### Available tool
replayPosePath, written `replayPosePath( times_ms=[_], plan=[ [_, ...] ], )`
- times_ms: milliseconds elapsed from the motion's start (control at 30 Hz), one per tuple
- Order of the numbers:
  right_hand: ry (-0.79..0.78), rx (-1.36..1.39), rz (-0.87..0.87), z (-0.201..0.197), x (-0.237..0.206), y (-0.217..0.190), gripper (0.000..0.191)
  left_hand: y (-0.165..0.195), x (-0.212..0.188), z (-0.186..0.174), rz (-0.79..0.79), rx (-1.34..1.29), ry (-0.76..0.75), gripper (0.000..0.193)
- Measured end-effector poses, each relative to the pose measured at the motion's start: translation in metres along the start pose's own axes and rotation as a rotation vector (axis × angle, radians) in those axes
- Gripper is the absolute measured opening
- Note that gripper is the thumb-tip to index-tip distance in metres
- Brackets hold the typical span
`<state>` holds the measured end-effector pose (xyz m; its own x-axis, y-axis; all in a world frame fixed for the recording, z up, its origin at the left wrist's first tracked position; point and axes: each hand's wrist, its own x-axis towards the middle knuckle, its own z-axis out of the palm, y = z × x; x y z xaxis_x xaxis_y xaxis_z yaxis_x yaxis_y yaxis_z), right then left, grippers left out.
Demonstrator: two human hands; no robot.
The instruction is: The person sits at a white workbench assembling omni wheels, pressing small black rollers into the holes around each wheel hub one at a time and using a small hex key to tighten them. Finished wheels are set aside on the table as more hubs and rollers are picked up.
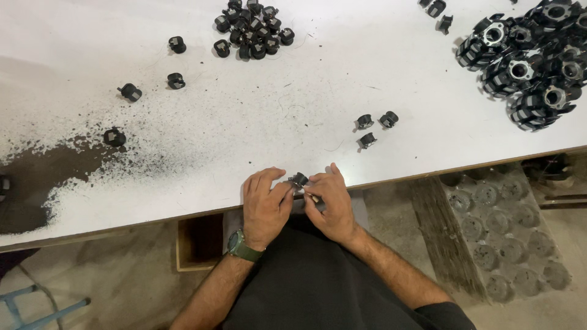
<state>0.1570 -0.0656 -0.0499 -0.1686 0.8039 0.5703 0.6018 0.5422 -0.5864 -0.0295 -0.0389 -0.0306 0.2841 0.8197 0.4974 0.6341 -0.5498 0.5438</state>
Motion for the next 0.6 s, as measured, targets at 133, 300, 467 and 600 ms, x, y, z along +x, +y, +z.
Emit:
replayPosePath(
  times_ms=[133, 300, 467, 600],
  plan=[
    [0.054, 0.094, -0.064, 0.002, -0.005, 0.002, 0.029, 0.000, 0.000, 0.000, -0.003, -0.001, -0.004, 0.014],
    [-0.010, 0.124, -0.067, 0.005, -0.004, 0.005, 0.029, -0.002, 0.002, 0.000, 0.012, 0.002, -0.024, 0.012],
    [-0.021, 0.048, -0.065, 0.004, 0.003, 0.000, 0.029, -0.001, 0.002, -0.002, 0.004, -0.029, -0.032, 0.010],
    [-0.070, -0.001, -0.046, -0.003, 0.011, -0.007, 0.028, -0.003, 0.001, -0.003, 0.011, -0.039, -0.032, 0.010]
  ],
)
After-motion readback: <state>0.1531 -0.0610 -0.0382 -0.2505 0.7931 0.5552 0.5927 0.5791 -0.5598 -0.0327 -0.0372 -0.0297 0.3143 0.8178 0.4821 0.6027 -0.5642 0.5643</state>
